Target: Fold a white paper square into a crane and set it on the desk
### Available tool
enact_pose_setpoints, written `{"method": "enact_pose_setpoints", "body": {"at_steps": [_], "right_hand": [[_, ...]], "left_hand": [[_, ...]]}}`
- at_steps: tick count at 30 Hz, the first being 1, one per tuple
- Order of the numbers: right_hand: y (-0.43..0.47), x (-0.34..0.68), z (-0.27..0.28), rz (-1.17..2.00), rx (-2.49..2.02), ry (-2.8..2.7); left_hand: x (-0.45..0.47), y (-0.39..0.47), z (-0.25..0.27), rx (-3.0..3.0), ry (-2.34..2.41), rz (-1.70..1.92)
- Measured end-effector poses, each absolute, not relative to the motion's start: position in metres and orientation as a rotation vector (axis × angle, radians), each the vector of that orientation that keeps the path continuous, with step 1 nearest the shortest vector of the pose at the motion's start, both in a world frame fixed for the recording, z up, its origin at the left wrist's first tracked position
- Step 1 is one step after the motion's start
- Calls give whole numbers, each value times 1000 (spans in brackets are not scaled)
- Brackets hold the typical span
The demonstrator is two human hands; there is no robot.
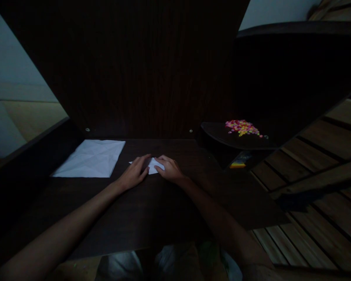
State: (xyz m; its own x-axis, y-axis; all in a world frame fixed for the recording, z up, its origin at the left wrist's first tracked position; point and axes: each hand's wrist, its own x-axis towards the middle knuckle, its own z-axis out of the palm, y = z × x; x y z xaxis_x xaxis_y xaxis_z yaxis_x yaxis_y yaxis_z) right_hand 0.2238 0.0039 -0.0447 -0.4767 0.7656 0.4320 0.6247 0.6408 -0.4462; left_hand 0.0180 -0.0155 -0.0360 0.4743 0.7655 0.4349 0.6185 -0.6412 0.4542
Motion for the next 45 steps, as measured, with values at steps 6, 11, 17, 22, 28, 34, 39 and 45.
{"method": "enact_pose_setpoints", "body": {"at_steps": [6, 11, 17, 22, 28, 34, 39, 45], "right_hand": [[2, 223, -43, 287, -1034, -2246], [1, 221, -43, 199, -1048, -2254], [-4, 223, -34, 66, -1086, -2426], [-6, 227, -29, -14, -1090, -2498], [-5, 231, -25, -151, -1053, -2519], [-4, 233, -27, -228, -1195, -2390], [-2, 232, -29, -196, -1281, -2362], [-4, 225, -29, -95, -1355, -2287]], "left_hand": [[19, -15, -34, 2569, 1195, 864], [20, -16, -29, 2693, 1222, 743], [18, -16, -28, 2752, 1225, 681], [16, -15, -29, 2821, 1100, 698], [15, -16, -24, 2902, 1138, 533], [18, -23, -21, 2837, 1186, 619], [20, -20, -23, 2497, 1206, 787], [21, -19, -28, 2359, 1158, 947]]}}
